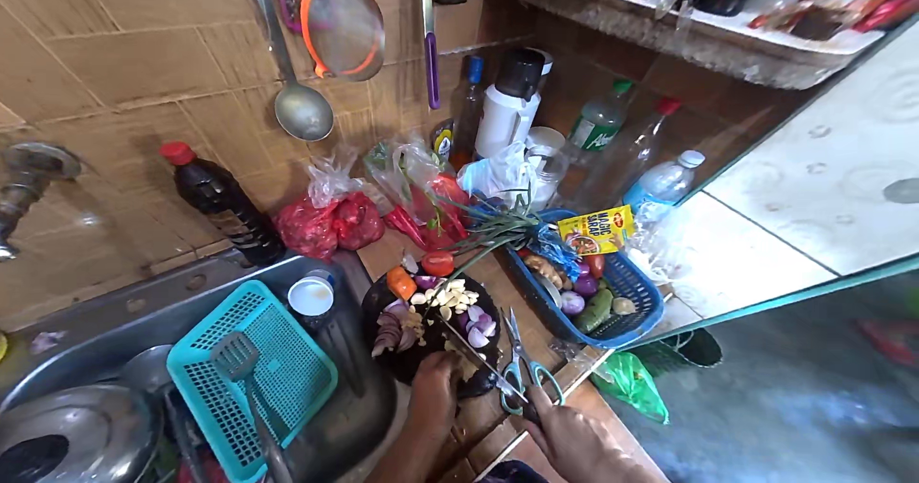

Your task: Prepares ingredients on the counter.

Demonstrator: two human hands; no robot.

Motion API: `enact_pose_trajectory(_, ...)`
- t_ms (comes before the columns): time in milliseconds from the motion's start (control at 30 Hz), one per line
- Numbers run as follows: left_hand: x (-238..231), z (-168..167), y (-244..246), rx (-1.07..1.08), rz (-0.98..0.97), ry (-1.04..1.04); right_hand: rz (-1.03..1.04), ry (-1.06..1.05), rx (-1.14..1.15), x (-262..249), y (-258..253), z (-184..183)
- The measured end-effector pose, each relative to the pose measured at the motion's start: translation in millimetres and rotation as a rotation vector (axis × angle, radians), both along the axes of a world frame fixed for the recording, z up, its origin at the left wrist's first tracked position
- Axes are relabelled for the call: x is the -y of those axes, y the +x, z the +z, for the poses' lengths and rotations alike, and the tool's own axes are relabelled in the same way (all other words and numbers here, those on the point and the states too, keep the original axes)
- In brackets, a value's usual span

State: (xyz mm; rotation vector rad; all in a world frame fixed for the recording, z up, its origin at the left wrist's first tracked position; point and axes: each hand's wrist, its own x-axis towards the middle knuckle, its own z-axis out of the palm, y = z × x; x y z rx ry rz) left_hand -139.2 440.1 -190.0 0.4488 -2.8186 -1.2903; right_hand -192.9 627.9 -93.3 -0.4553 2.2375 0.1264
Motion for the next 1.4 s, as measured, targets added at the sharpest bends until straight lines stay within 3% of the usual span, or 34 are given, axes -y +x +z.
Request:
enact_pose_trajectory(200, 10, 5, -9, 0.048, -0.045, -0.019, 0.008, 0.036, 0.084, 15, -14, 62)
enact_pose_trajectory(367, 20, -3, -11, -0.022, -0.129, -0.104, -0.079, -0.068, 0.017, 1, 13, -6)
enact_pose_trajectory(600, 16, 12, -13, 0.162, -0.098, -0.088, -0.029, -0.014, 0.07, 25, -7, 63)
enact_pose_trajectory(800, 13, 1, -9, 0.056, -0.033, -0.08, -0.124, -0.073, -0.007, 22, 22, -1)
enact_pose_trajectory(967, 13, 17, -11, 0.2, -0.021, -0.058, -0.066, -0.021, 0.066, 34, 5, 59)
enact_pose_trajectory(1033, 14, 14, -10, 0.173, -0.006, -0.057, -0.119, -0.025, 0.067, 34, 22, 49)
enact_pose_trajectory(1133, 15, 10, -8, 0.16, -0.016, -0.082, -0.188, -0.083, 0.022, 26, 39, 0)
enact_pose_trajectory(1200, 17, 12, -9, 0.176, -0.022, -0.066, -0.145, -0.07, 0.008, 29, 32, 7)
enact_pose_trajectory(1333, 17, 12, -7, 0.16, 0.051, 0.017, -0.114, -0.038, 0.075, 38, 20, 55)
enact_pose_trajectory(1400, 16, 10, -5, 0.134, 0.072, 0.037, -0.157, -0.069, 0.071, 34, 33, 42)
